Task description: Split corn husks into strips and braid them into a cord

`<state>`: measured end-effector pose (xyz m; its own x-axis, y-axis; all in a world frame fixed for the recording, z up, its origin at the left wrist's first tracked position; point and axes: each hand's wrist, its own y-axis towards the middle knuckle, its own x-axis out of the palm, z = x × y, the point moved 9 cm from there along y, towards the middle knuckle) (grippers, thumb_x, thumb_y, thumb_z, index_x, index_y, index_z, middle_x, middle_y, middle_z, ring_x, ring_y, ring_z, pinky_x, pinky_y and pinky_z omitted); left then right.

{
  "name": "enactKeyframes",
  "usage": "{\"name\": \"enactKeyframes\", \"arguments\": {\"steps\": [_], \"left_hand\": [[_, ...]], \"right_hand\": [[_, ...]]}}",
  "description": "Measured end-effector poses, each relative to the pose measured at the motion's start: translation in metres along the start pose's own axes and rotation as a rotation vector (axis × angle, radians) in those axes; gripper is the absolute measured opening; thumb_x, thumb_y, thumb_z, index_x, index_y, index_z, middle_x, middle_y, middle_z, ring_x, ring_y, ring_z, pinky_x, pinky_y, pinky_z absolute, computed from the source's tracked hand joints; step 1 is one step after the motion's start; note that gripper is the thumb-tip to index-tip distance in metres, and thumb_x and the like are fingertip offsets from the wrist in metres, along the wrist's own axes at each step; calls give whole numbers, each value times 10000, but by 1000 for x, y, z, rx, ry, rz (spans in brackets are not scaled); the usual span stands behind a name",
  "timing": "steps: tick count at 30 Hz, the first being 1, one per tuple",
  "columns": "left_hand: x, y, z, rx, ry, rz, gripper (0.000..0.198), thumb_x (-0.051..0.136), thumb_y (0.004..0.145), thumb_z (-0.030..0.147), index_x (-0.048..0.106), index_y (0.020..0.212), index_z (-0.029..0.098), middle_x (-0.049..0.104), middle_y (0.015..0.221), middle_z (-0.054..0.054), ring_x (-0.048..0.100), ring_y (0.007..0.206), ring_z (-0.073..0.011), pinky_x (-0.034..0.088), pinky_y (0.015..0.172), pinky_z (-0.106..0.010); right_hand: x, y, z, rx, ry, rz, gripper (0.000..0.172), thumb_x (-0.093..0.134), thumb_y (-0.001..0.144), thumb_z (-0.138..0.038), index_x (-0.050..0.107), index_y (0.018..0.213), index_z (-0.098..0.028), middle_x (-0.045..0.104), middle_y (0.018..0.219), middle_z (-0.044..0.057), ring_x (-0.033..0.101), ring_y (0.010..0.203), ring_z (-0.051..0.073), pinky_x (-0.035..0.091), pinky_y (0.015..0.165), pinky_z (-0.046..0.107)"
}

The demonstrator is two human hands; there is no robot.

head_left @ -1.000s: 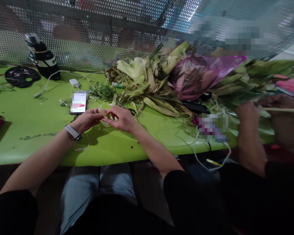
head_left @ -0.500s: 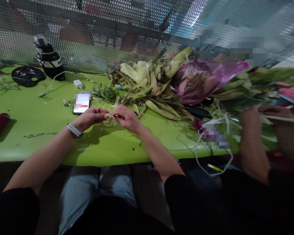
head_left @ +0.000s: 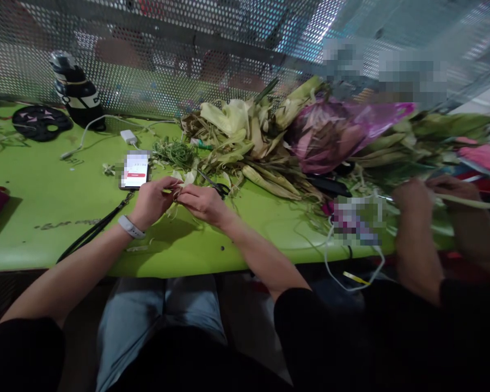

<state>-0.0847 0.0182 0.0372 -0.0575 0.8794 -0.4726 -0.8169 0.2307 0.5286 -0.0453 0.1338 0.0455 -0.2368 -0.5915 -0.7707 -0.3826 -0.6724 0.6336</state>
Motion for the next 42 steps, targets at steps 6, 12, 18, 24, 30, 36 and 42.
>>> {"name": "enactKeyframes", "arguments": {"steps": [6, 12, 18, 24, 30, 36, 42], "left_hand": [[-2, -1, 4, 93, -91, 52, 272, 698, 870, 285, 744, 1101, 149, 796, 967, -115, 765, 870, -219, 631, 789, -358], [-1, 2, -6, 92, -136, 59, 202, 694, 875, 308, 748, 1005, 162, 785, 938, -106, 753, 845, -205, 625, 755, -334], [0, 4, -12, 20, -201, 36, 299, 781, 798, 369, 735, 992, 147, 782, 954, -113, 752, 888, -229, 623, 778, -346], [6, 6, -27, -178, -298, -12, 385, 801, 767, 442, 712, 1009, 156, 776, 922, -95, 742, 870, -223, 613, 792, -358], [8, 11, -29, -228, -344, -37, 442, 880, 662, 396, 695, 978, 148, 768, 898, -92, 732, 844, -212, 602, 807, -355], [12, 11, -31, -238, -342, -88, 433, 881, 676, 403, 717, 984, 146, 776, 948, -111, 736, 900, -235, 599, 849, -387], [16, 7, -37, -340, -432, -121, 469, 875, 675, 387, 699, 1040, 151, 769, 947, -116, 741, 943, -267, 611, 652, -314]], "right_hand": [[-15, 2, 7, 93, 342, 106, 173, 577, 918, -323, 686, 953, -192, 690, 867, 53, 627, 779, 175, 531, 722, 322], [-13, -13, 66, 557, 483, 257, 187, 554, 908, -313, 680, 994, -205, 666, 997, 52, 605, 835, 162, 511, 776, 327], [17, -14, 83, 636, 538, 68, 138, 618, 862, -255, 714, 919, -175, 670, 953, 49, 588, 807, 149, 448, 692, 279], [21, -16, 82, 663, 596, 23, 174, 670, 822, -298, 704, 905, -150, 650, 944, 49, 581, 776, 138, 455, 711, 288], [19, -14, 81, 628, 554, 40, 131, 679, 821, -273, 693, 872, -153, 649, 889, 34, 577, 758, 138, 486, 740, 306], [9, -10, 72, 556, 471, 60, 68, 673, 843, -223, 693, 839, -158, 661, 872, 47, 599, 753, 156, 515, 738, 329], [3, -11, 71, 578, 429, 79, 83, 685, 852, -233, 698, 825, -155, 661, 845, 39, 586, 732, 145, 493, 705, 300]]}}
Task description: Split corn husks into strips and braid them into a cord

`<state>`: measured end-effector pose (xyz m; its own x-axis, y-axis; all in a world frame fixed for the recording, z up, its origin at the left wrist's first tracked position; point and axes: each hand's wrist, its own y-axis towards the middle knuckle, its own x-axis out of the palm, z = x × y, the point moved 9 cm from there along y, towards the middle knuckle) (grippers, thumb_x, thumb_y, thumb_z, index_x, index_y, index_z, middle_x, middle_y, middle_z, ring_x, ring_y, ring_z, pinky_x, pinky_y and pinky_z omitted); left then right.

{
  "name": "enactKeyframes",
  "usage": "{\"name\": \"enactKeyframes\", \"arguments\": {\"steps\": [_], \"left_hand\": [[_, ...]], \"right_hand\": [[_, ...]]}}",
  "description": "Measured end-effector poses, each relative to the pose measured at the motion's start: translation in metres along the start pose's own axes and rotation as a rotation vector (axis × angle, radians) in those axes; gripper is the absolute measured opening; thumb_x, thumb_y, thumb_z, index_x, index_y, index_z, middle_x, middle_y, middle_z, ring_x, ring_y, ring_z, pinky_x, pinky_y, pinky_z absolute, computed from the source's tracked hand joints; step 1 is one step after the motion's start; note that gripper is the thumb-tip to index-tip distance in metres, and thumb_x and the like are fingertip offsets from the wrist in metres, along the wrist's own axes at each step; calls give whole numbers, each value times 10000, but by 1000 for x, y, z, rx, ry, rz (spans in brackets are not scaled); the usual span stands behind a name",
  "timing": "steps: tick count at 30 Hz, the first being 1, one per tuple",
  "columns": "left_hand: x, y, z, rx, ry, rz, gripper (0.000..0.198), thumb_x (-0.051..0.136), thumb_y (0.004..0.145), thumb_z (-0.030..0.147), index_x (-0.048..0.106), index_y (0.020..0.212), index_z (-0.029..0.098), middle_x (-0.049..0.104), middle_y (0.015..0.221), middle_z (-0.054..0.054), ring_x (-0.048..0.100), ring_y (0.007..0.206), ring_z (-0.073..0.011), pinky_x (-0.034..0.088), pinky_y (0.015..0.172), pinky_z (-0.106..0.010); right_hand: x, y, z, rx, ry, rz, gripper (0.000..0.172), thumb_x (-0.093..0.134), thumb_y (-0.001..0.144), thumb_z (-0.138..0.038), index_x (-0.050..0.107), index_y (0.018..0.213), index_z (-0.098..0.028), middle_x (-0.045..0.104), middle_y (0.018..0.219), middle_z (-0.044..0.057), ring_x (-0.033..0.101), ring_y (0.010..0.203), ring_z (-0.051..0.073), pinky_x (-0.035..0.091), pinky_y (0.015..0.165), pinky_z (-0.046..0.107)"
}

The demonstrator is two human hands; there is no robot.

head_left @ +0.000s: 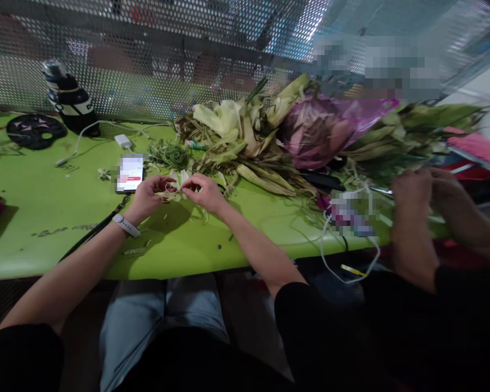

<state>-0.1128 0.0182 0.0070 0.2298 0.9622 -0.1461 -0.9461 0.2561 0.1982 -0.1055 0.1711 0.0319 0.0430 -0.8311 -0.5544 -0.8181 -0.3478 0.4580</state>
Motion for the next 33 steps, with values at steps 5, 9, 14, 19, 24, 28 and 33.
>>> {"name": "enactKeyframes", "arguments": {"steps": [5, 9, 14, 19, 24, 28, 33], "left_hand": [[2, -1, -5, -64, -64, -5, 458, 875, 678, 387, 685, 1026, 157, 754, 952, -106, 741, 885, -246, 611, 575, -286], [5, -1, -5, -41, -90, -21, 461, 893, 661, 371, 683, 1013, 160, 755, 923, -87, 726, 803, -205, 626, 593, -289], [6, -2, -4, -39, -108, -21, 455, 889, 675, 380, 676, 1011, 158, 744, 946, -92, 713, 804, -195, 638, 612, -297], [7, -3, -2, -33, -124, -54, 437, 875, 689, 406, 674, 994, 166, 721, 913, -81, 694, 771, -180, 629, 621, -302], [8, -3, -1, -33, -164, -71, 448, 889, 645, 355, 636, 971, 180, 696, 853, -43, 687, 746, -176, 610, 618, -307], [4, -2, -2, -35, -125, -25, 362, 866, 659, 265, 624, 915, 177, 683, 824, -30, 660, 711, -150, 578, 626, -289], [4, -1, -2, -8, -91, -20, 308, 844, 676, 224, 647, 908, 175, 698, 846, -52, 650, 736, -147, 562, 641, -281]], "right_hand": [[0, 0, 1, 28, 19, -14, 119, 696, 876, -265, 709, 835, -154, 658, 840, 37, 586, 743, 142, 474, 694, 288], [3, 0, 0, 1, 12, -32, 119, 690, 891, -269, 707, 854, -157, 660, 863, 41, 586, 750, 144, 481, 712, 297], [4, -1, 0, -39, -26, -36, 111, 695, 888, -264, 698, 846, -162, 650, 860, 35, 587, 759, 147, 484, 736, 302], [5, -1, 0, -56, -11, -59, 114, 714, 885, -268, 707, 856, -158, 652, 872, 44, 590, 776, 149, 480, 736, 295], [8, -1, 1, -39, 14, -99, 140, 720, 882, -307, 728, 886, -166, 663, 862, 42, 591, 767, 149, 483, 723, 294], [6, -1, -2, -39, 21, -115, 89, 684, 853, -236, 720, 887, -162, 677, 877, 43, 589, 739, 138, 488, 705, 291], [8, -1, 1, 6, 52, -141, 124, 671, 827, -273, 698, 879, -164, 673, 880, 39, 581, 701, 125, 486, 687, 288]]}}
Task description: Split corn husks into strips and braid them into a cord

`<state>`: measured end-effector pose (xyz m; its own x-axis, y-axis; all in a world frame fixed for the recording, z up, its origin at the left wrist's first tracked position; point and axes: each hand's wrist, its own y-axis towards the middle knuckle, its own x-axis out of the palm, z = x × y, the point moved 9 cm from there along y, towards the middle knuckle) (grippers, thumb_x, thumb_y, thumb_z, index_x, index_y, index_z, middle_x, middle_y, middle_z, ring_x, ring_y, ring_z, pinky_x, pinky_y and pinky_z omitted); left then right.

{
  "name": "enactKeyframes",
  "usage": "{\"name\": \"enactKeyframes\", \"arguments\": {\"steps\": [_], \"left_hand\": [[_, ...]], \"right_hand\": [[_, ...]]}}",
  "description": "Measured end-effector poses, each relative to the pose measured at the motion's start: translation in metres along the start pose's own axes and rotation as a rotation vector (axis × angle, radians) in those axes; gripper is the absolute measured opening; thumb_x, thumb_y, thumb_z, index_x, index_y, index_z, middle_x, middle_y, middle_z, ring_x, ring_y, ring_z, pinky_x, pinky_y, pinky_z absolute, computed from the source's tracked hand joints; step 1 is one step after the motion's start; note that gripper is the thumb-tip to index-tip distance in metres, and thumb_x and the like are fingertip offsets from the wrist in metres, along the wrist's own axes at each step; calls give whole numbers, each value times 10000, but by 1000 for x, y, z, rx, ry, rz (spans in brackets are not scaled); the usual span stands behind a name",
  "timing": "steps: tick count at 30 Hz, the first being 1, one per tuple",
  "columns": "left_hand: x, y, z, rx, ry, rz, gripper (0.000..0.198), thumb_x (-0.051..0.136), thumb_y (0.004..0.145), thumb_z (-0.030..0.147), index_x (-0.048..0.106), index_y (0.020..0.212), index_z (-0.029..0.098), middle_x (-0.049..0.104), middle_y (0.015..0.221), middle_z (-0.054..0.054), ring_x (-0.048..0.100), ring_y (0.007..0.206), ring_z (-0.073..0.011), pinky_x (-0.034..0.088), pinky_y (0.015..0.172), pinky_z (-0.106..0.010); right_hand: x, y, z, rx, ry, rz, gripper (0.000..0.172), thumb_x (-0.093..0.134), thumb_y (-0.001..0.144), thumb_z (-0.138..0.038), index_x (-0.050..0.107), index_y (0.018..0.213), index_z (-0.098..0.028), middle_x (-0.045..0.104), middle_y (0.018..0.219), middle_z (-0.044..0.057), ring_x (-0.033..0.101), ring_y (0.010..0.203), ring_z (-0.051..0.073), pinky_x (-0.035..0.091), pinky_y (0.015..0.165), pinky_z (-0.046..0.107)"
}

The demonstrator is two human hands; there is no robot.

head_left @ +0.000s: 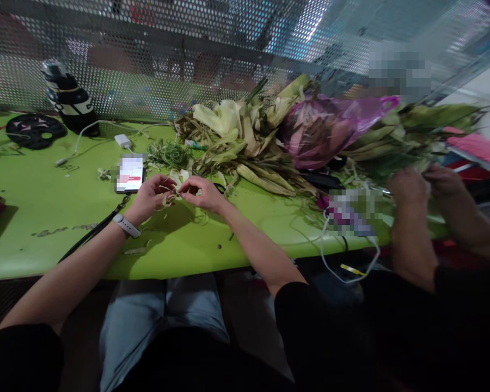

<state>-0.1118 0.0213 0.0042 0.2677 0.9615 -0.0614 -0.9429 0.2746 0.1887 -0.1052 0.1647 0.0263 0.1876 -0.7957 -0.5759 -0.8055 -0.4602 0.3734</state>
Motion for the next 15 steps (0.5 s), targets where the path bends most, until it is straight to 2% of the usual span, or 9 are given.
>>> {"name": "enactKeyframes", "arguments": {"steps": [8, 15], "left_hand": [[2, 0, -1, -1, -7, -28, 360, 868, 667, 251, 653, 946, 176, 701, 845, -55, 652, 708, -150, 561, 635, -297], [2, -2, 1, -1, 24, -9, 393, 891, 648, 298, 640, 920, 165, 696, 851, -46, 657, 692, -143, 550, 615, -278]], "right_hand": [[2, 0, 5, 20, 59, 1, 152, 661, 837, -301, 683, 872, -155, 671, 856, 40, 594, 730, 139, 492, 711, 305], [0, -1, 9, 53, 95, 47, 276, 717, 840, -423, 692, 844, -149, 671, 820, 37, 579, 720, 139, 471, 699, 296]]}}
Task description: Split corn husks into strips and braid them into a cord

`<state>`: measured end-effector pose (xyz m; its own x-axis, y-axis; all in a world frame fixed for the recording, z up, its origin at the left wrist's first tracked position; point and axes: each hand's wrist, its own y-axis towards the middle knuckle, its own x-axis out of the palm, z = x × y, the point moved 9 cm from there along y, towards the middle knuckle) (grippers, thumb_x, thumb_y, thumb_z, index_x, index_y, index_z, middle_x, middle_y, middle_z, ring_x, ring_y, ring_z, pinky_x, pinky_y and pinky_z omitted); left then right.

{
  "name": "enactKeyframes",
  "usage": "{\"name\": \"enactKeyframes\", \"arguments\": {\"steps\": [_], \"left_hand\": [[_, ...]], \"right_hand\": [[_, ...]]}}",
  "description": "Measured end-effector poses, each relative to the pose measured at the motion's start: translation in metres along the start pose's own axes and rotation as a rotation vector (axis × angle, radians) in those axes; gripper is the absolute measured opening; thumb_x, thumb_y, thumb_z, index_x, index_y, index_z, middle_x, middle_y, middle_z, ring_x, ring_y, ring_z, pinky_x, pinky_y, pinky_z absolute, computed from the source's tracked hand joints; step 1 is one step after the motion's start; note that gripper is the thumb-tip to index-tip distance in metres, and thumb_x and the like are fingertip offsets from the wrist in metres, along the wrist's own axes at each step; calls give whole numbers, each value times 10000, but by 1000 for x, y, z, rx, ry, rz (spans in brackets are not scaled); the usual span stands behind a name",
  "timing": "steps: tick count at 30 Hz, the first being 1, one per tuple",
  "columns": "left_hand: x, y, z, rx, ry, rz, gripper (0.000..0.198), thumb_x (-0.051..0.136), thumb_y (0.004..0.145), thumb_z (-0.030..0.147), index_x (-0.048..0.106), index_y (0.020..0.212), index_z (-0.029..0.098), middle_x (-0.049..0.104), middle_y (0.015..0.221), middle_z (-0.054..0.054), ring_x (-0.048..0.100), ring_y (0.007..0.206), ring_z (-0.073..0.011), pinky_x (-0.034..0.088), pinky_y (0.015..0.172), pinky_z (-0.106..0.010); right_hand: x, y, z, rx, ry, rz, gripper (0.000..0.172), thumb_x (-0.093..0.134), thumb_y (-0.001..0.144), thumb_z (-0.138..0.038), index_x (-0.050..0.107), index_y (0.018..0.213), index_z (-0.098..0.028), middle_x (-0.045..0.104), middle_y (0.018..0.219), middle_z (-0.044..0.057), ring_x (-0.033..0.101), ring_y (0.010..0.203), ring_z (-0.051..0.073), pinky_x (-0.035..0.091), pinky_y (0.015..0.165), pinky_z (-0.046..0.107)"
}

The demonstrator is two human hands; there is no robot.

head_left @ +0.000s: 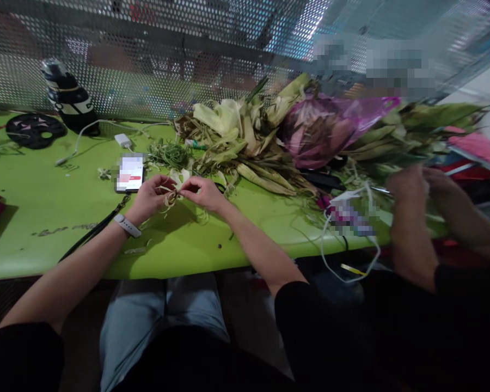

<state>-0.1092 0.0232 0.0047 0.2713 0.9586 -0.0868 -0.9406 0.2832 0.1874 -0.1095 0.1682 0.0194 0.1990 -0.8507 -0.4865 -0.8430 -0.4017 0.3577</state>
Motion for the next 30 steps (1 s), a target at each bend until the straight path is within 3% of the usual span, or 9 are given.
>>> {"name": "enactKeyframes", "arguments": {"steps": [4, 9, 14, 30], "left_hand": [[2, 0, 5, 43, 24, -6, 428, 906, 626, 319, 639, 922, 164, 706, 855, -50, 675, 757, -160, 569, 669, -289], [0, 0, 7, 83, 74, 25, 294, 815, 729, 272, 645, 944, 164, 712, 881, -64, 678, 777, -157, 574, 669, -282], [4, -3, 6, 57, 51, -9, 251, 753, 784, 255, 618, 979, 175, 714, 905, -57, 683, 717, -138, 563, 596, -251], [0, 4, 1, 83, 74, -13, 270, 798, 742, 242, 619, 936, 184, 721, 855, -45, 689, 705, -136, 594, 609, -254]], "right_hand": [[2, 0, 1, 6, 30, 1, 367, 737, 825, -516, 682, 844, -154, 664, 815, 32, 570, 721, 138, 454, 695, 287], [3, 1, 8, 61, 74, -2, 439, 751, 797, -578, 642, 922, -172, 633, 806, 7, 541, 706, 129, 422, 672, 267], [7, 1, 12, 76, 110, -67, 376, 745, 814, -518, 650, 914, -168, 640, 788, 2, 556, 716, 135, 425, 690, 276], [3, -1, 13, 177, 190, -116, 328, 775, 787, -441, 701, 906, -145, 687, 818, 34, 578, 719, 131, 462, 706, 297]]}}
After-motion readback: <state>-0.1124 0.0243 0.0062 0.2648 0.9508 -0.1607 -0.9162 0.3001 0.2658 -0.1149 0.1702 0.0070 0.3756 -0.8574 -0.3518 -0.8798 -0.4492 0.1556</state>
